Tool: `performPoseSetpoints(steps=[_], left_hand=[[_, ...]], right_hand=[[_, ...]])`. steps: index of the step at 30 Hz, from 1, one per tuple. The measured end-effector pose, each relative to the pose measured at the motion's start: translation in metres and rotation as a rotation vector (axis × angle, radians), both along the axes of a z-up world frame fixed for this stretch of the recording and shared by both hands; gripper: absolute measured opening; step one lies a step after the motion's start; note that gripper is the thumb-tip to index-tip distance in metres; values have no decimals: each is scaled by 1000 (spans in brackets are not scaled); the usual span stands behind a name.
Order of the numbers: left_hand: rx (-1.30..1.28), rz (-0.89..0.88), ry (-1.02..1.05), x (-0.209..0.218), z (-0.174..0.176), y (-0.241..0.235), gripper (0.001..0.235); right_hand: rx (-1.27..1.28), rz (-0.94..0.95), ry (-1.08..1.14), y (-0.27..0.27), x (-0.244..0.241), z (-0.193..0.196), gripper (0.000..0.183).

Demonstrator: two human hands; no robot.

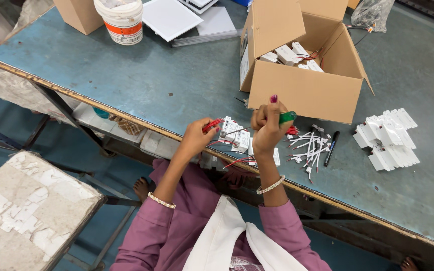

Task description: The person assembles small white electrical components by inserting red and white wires into terminals and tightening them with a screwdriver. The person handles multiple units one at a time, placing finished units into a cardboard box.

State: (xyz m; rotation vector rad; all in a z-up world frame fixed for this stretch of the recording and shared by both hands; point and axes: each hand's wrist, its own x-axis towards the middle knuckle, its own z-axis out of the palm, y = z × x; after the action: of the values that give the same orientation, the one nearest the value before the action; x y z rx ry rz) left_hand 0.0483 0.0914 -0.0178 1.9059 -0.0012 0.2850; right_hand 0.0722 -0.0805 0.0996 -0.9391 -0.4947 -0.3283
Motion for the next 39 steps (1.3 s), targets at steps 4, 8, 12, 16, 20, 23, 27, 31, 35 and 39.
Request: performPoseSetpoints(steps=[4,8,12,16,20,23,27,31,35,39], left_hand=[[-74,-45,70,6,-14,6,16],[-40,-51,96,9,-16,10,16],[-50,-57,116,9,-14,10,15],[-68,-59,121,7,-12,9,14],[-64,-65,120,6,-9,8,13],[-54,-64,146,5,-7,8,13],[-35,-50,159,5,-5,7,13],[-45,-58,137,5,-6,6,14],[-11,-45,147,5,-5,2,15],[33,-39,155,7,-5,-2,18]], right_hand=[[-19,30,2,3,3,-5,45],[-34,32,8,2,5,-6,45],[-31,36,16,3,5,-5,45],[-22,27,13,4,4,-4,46],[-35,41,27,4,2,-3,47],[-42,42,26,5,2,-2,46],[-68,38,32,6,1,-2,47],[-123,12,56,8,1,-2,47],[-154,22,64,10,4,-1,46],[-155,21,87,10,5,-1,46]])
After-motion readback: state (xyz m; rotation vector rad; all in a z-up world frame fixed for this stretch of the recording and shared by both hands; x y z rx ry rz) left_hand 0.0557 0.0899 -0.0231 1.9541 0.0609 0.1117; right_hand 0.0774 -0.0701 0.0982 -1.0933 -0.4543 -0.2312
